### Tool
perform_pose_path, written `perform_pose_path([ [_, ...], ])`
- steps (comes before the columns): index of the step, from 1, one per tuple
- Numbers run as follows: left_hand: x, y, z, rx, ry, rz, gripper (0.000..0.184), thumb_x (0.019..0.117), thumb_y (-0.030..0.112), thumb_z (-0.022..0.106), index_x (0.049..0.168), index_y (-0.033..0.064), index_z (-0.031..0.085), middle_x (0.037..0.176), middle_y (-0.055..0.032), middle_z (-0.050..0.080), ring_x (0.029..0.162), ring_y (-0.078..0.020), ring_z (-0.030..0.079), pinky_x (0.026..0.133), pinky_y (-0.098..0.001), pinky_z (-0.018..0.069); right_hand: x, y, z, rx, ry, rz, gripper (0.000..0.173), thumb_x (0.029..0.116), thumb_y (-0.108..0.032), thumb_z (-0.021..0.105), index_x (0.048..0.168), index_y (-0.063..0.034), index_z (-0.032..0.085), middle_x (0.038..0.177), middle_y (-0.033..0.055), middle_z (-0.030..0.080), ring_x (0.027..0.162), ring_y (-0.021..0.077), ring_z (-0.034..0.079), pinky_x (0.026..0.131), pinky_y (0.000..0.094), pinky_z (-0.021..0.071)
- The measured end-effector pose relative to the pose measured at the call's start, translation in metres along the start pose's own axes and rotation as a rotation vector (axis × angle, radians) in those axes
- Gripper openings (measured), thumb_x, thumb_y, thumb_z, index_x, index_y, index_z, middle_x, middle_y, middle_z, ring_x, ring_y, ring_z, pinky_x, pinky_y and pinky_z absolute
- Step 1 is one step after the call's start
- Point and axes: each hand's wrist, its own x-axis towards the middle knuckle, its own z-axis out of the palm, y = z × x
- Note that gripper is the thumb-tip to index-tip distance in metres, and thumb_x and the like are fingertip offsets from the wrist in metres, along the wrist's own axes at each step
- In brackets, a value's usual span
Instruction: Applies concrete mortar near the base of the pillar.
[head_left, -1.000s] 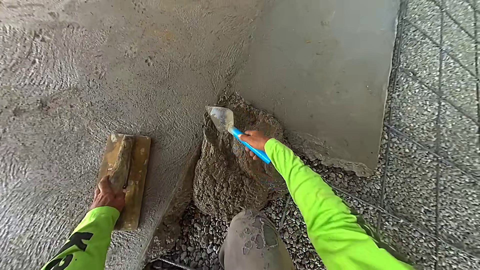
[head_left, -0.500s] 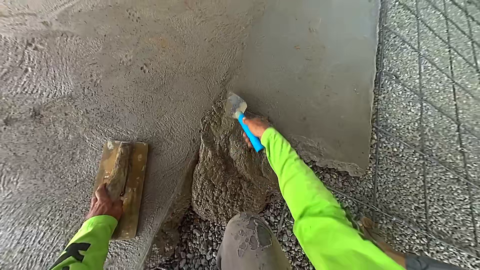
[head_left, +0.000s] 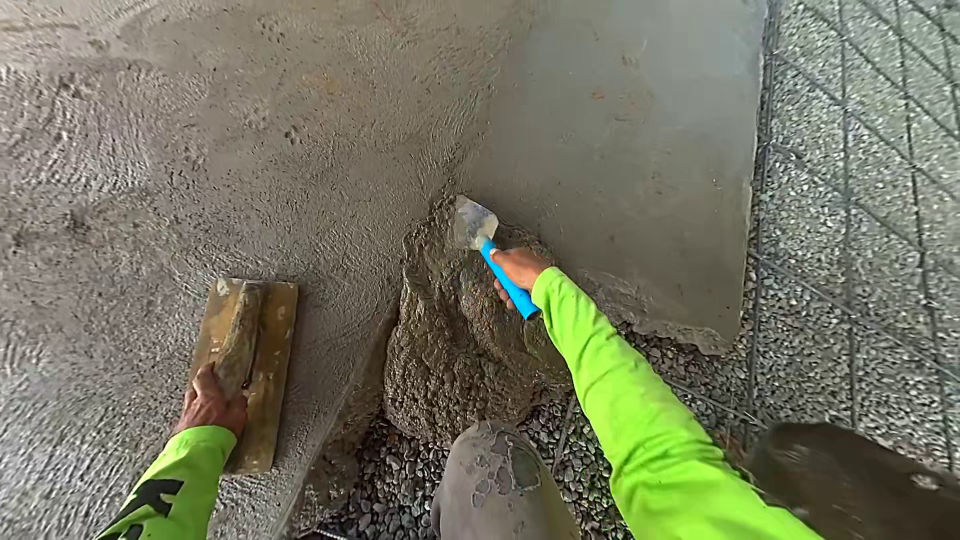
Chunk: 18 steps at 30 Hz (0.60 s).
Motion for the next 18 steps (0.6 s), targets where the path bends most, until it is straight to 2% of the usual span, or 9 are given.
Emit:
perform_pose_path([
  [2, -0.001, 0.000, 0.000, 0.006, -0.010, -0.010, 0.079, 0.0974, 0.010, 0.066, 0.161, 0.0035, 0.019, 0.155, -0.0354, 0.037, 0.138, -0.0529, 0.045, 0.111, -0.0650, 0.0387, -0.025, 0.003, 0.018, -0.110, -0.076, -0.040, 0.051, 0.1104, -0.051, 0.038, 0.137, -0.0110, 0.054, 0.082, 0.0149, 0.064, 0.053, 0.0234, 0.062, 0.048, 0.0395, 0.0563],
  [4, 0.000, -0.001, -0.001, 0.005, -0.006, -0.015, 0.080, 0.0967, 0.010, 0.067, 0.161, 0.0043, 0.020, 0.155, -0.0347, 0.036, 0.139, -0.0519, 0.045, 0.112, -0.0644, 0.0384, -0.034, 0.007, 0.040, -0.257, -0.151, -0.108, 0.051, 0.1100, -0.051, 0.040, 0.135, -0.0092, 0.054, 0.082, 0.0155, 0.064, 0.054, 0.0241, 0.062, 0.050, 0.0396, 0.0557],
  [7, 0.000, 0.002, -0.001, -0.006, -0.011, -0.021, 0.080, 0.0967, 0.009, 0.067, 0.161, 0.0043, 0.020, 0.156, -0.0339, 0.036, 0.140, -0.0515, 0.044, 0.113, -0.0642, 0.0373, -0.025, 0.016, 0.058, -0.335, -0.126, -0.136, 0.054, 0.1088, -0.055, 0.040, 0.132, -0.0086, 0.055, 0.078, 0.0146, 0.061, 0.052, 0.0225, 0.058, 0.048, 0.0361, 0.0518],
  [11, 0.000, 0.000, 0.000, 0.006, -0.013, -0.019, 0.079, 0.0974, 0.011, 0.067, 0.161, 0.0042, 0.020, 0.156, -0.0344, 0.036, 0.139, -0.0516, 0.045, 0.111, -0.0646, 0.0385, 0.001, -0.003, 0.023, -0.302, -0.048, -0.061, 0.055, 0.1110, -0.051, 0.035, 0.137, -0.0059, 0.052, 0.091, 0.0185, 0.065, 0.060, 0.0266, 0.064, 0.056, 0.0425, 0.0572],
  [15, 0.004, -0.004, 0.001, 0.001, 0.006, -0.006, 0.079, 0.0968, 0.011, 0.067, 0.161, 0.0053, 0.021, 0.155, -0.0337, 0.037, 0.138, -0.0520, 0.046, 0.111, -0.0650, 0.0391, 0.000, -0.015, -0.017, -0.308, 0.036, -0.048, 0.052, 0.1099, -0.050, 0.041, 0.134, -0.0058, 0.053, 0.087, 0.0177, 0.064, 0.057, 0.0257, 0.064, 0.052, 0.0417, 0.0575],
  [18, 0.002, -0.005, 0.001, -0.002, -0.002, -0.012, 0.080, 0.0967, 0.012, 0.068, 0.161, 0.0047, 0.021, 0.155, -0.0345, 0.038, 0.137, -0.0526, 0.046, 0.110, -0.0657, 0.0397, -0.005, -0.010, -0.034, -0.329, 0.158, -0.120, 0.047, 0.1089, -0.043, 0.050, 0.139, -0.0070, 0.047, 0.096, 0.0203, 0.062, 0.065, 0.0302, 0.067, 0.058, 0.0472, 0.0596],
])
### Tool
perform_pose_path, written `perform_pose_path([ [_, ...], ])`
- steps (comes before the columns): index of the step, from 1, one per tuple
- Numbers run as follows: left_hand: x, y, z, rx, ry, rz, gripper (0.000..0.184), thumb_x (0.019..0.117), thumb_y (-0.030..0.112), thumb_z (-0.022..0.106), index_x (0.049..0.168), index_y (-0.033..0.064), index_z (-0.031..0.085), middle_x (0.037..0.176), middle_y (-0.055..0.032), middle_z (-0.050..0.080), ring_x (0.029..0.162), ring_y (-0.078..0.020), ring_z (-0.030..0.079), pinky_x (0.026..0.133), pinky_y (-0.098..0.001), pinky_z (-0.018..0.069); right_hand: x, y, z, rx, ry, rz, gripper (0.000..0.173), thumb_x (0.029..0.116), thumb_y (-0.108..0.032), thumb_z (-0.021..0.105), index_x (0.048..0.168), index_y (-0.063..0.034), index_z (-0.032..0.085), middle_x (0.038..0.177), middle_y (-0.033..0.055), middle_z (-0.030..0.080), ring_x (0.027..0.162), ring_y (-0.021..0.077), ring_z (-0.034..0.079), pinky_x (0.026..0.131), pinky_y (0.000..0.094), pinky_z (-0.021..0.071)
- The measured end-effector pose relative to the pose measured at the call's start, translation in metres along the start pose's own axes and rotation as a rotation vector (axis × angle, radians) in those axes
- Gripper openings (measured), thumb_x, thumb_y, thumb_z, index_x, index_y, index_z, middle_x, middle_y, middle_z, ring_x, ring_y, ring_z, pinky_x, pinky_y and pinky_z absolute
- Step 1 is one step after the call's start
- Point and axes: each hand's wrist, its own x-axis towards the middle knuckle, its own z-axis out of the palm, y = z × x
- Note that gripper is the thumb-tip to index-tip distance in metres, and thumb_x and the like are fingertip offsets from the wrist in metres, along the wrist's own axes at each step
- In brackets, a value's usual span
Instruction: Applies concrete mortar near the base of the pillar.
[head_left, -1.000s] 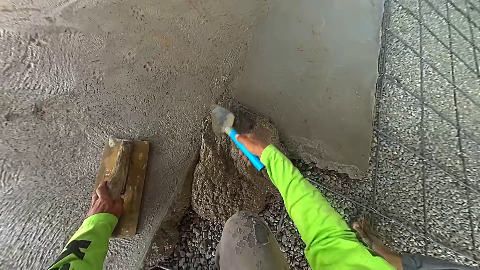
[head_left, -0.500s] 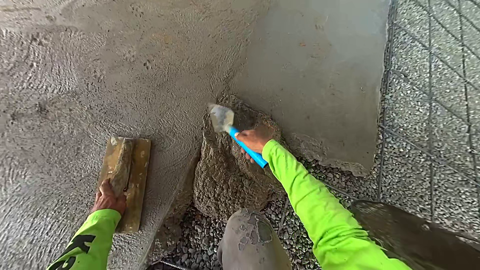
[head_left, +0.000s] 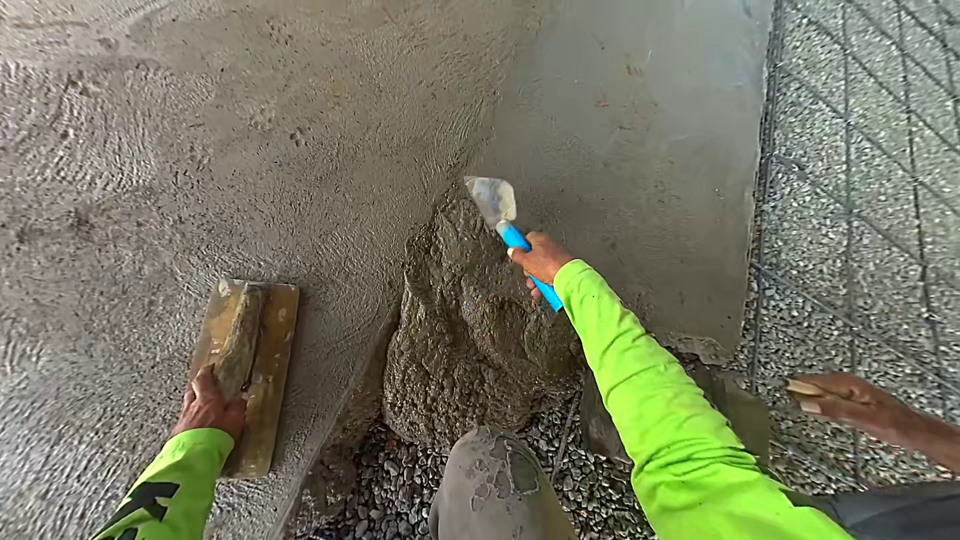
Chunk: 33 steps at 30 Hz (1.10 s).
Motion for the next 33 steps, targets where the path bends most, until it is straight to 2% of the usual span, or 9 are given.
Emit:
perform_pose_path([
  [9, 0.001, 0.005, -0.001, -0.006, 0.003, -0.002, 0.082, 0.0962, 0.011, 0.069, 0.161, 0.0043, 0.019, 0.155, -0.0349, 0.036, 0.138, -0.0528, 0.046, 0.110, -0.0658, 0.0387, 0.018, 0.013, 0.028, -0.004, -0.023, 0.055, 0.047, 0.1087, -0.046, 0.048, 0.136, -0.0078, 0.051, 0.092, 0.0172, 0.063, 0.063, 0.0264, 0.065, 0.056, 0.0423, 0.0579],
  [12, 0.000, 0.000, 0.001, 0.003, 0.007, 0.002, 0.081, 0.0968, 0.011, 0.068, 0.161, 0.0055, 0.020, 0.155, -0.0343, 0.037, 0.137, -0.0532, 0.046, 0.109, -0.0666, 0.0392, 0.016, 0.014, 0.036, -0.153, 0.050, -0.040, 0.047, 0.1094, -0.040, 0.047, 0.139, -0.0032, 0.053, 0.109, 0.0247, 0.067, 0.083, 0.0362, 0.071, 0.074, 0.0533, 0.0589],
  [14, 0.000, 0.004, 0.000, 0.007, 0.004, 0.009, 0.080, 0.0974, 0.012, 0.068, 0.162, 0.0057, 0.020, 0.155, -0.0346, 0.037, 0.137, -0.0534, 0.046, 0.109, -0.0666, 0.0391, 0.021, 0.015, 0.034, -0.253, 0.039, -0.070, 0.046, 0.1092, -0.039, 0.048, 0.136, -0.0016, 0.055, 0.113, 0.0254, 0.067, 0.090, 0.0380, 0.071, 0.079, 0.0548, 0.0580],
  [16, -0.002, 0.006, -0.001, 0.005, 0.004, 0.002, 0.080, 0.0975, 0.012, 0.068, 0.161, 0.0048, 0.019, 0.155, -0.0350, 0.037, 0.138, -0.0535, 0.046, 0.110, -0.0663, 0.0389, 0.021, 0.009, 0.029, -0.272, 0.079, -0.116, 0.046, 0.1087, -0.037, 0.050, 0.134, 0.0011, 0.057, 0.117, 0.0268, 0.067, 0.100, 0.0404, 0.070, 0.087, 0.0573, 0.0562],
  [18, -0.002, 0.004, -0.001, 0.014, 0.006, -0.002, 0.080, 0.0973, 0.012, 0.068, 0.161, 0.0046, 0.020, 0.155, -0.0348, 0.037, 0.137, -0.0533, 0.047, 0.109, -0.0664, 0.0397, 0.024, 0.006, 0.034, -0.308, 0.126, -0.142, 0.050, 0.1085, -0.038, 0.050, 0.139, 0.0010, 0.054, 0.127, 0.0272, 0.065, 0.120, 0.0426, 0.065, 0.101, 0.0604, 0.0499],
  [19, -0.002, 0.004, 0.000, 0.013, 0.005, -0.002, 0.081, 0.0972, 0.012, 0.068, 0.161, 0.0049, 0.019, 0.155, -0.0349, 0.037, 0.137, -0.0532, 0.047, 0.109, -0.0662, 0.0397, 0.027, 0.005, 0.036, -0.349, 0.121, -0.143, 0.050, 0.1082, -0.038, 0.050, 0.140, 0.0007, 0.054, 0.129, 0.0267, 0.065, 0.123, 0.0421, 0.063, 0.102, 0.0608, 0.0492],
  [23, 0.000, 0.003, 0.002, 0.010, 0.021, 0.010, 0.080, 0.0970, 0.012, 0.068, 0.161, 0.0053, 0.020, 0.155, -0.0344, 0.037, 0.136, -0.0529, 0.047, 0.109, -0.0662, 0.0399, 0.039, 0.001, 0.032, -0.328, 0.147, -0.188, 0.049, 0.1071, -0.038, 0.052, 0.137, 0.0006, 0.057, 0.126, 0.0259, 0.067, 0.121, 0.0420, 0.064, 0.101, 0.0614, 0.0494],
  [29, -0.003, 0.006, 0.000, 0.023, 0.009, -0.005, 0.080, 0.0977, 0.012, 0.067, 0.162, 0.0052, 0.019, 0.157, -0.0332, 0.036, 0.138, -0.0514, 0.046, 0.110, -0.0650, 0.0398, 0.076, 0.019, 0.048, -0.291, 0.318, -0.144, 0.052, 0.1050, -0.037, 0.056, 0.146, -0.0069, 0.050, 0.127, 0.0245, 0.067, 0.118, 0.0424, 0.066, 0.097, 0.0617, 0.0523],
  [33, -0.003, 0.003, 0.000, 0.021, 0.009, -0.002, 0.080, 0.0970, 0.012, 0.067, 0.161, 0.0048, 0.020, 0.156, -0.0333, 0.036, 0.138, -0.0516, 0.046, 0.110, -0.0648, 0.0395, 0.061, 0.052, 0.082, -0.383, 0.328, -0.272, 0.063, 0.1054, -0.034, 0.056, 0.161, -0.0128, 0.035, 0.138, 0.0259, 0.060, 0.119, 0.0441, 0.065, 0.097, 0.0618, 0.0526],
])
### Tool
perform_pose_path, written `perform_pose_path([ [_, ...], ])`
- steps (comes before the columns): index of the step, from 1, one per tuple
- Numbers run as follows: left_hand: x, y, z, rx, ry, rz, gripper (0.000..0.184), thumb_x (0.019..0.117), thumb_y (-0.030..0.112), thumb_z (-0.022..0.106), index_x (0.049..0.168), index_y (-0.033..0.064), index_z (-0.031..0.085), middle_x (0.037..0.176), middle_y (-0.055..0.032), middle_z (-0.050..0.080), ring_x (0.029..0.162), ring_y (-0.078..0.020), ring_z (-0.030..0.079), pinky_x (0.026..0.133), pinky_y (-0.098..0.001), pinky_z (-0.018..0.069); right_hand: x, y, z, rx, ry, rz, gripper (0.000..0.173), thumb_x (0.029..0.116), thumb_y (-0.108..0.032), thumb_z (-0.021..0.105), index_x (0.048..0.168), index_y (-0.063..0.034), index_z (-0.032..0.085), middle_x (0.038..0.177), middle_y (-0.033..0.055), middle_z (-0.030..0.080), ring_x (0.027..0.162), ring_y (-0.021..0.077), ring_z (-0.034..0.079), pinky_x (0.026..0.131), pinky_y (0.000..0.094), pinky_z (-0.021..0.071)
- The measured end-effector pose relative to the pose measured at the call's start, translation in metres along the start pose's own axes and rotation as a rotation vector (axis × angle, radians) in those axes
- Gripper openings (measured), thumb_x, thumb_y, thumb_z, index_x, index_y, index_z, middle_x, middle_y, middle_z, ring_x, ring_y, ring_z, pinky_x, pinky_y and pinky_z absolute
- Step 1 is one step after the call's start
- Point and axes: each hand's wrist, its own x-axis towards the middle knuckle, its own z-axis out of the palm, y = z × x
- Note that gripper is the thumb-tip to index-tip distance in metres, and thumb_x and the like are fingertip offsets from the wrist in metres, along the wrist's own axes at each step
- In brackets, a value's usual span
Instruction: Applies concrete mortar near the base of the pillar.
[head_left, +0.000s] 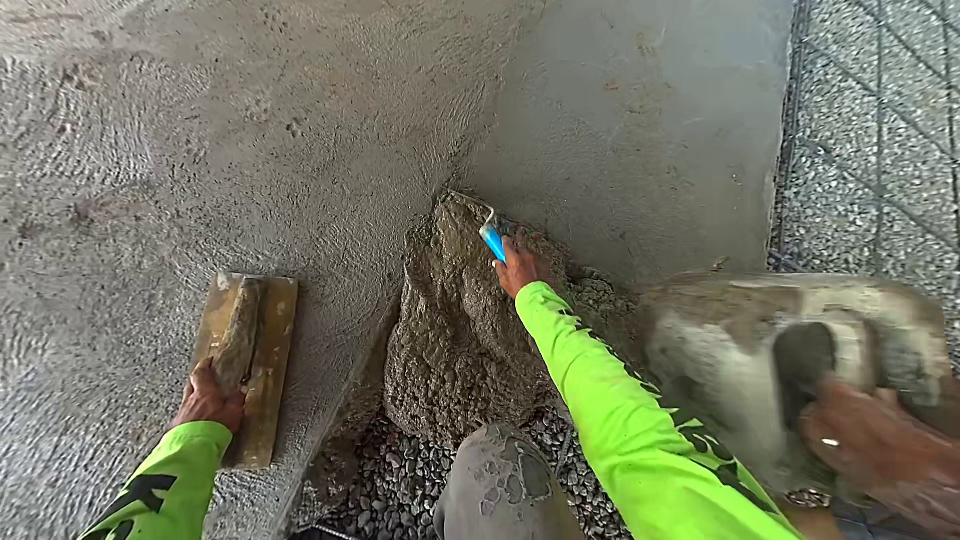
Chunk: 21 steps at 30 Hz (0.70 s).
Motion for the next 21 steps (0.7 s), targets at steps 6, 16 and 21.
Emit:
perform_pose_path([
  [6, -0.001, -0.001, -0.002, -0.007, -0.012, -0.006, 0.080, 0.0969, 0.010, 0.067, 0.161, 0.0047, 0.020, 0.156, -0.0340, 0.036, 0.138, -0.0527, 0.046, 0.111, -0.0658, 0.0385, -0.086, -0.007, 0.012, -0.106, -0.202, -0.199, 0.061, 0.1078, -0.038, 0.051, 0.164, -0.0218, 0.031, 0.141, 0.0224, 0.059, 0.110, 0.0420, 0.069, 0.089, 0.0600, 0.0556],
  [16, -0.001, 0.003, -0.001, 0.004, -0.017, -0.018, 0.080, 0.0975, 0.011, 0.066, 0.162, 0.0052, 0.018, 0.156, -0.0337, 0.036, 0.139, -0.0519, 0.045, 0.111, -0.0654, 0.0379, -0.028, -0.007, 0.010, 0.012, -0.032, 0.022, 0.065, 0.1063, -0.033, 0.055, 0.163, -0.0126, 0.030, 0.140, 0.0264, 0.058, 0.119, 0.0444, 0.064, 0.097, 0.0607, 0.0534],
  [21, -0.002, 0.004, -0.003, 0.012, -0.025, -0.024, 0.079, 0.0973, 0.013, 0.067, 0.161, 0.0047, 0.021, 0.155, -0.0343, 0.038, 0.137, -0.0526, 0.047, 0.109, -0.0667, 0.0393, -0.098, -0.006, 0.014, -0.080, -0.239, -0.174, 0.063, 0.1079, -0.038, 0.051, 0.164, -0.0215, 0.030, 0.142, 0.0233, 0.057, 0.110, 0.0421, 0.068, 0.091, 0.0592, 0.0554],
])
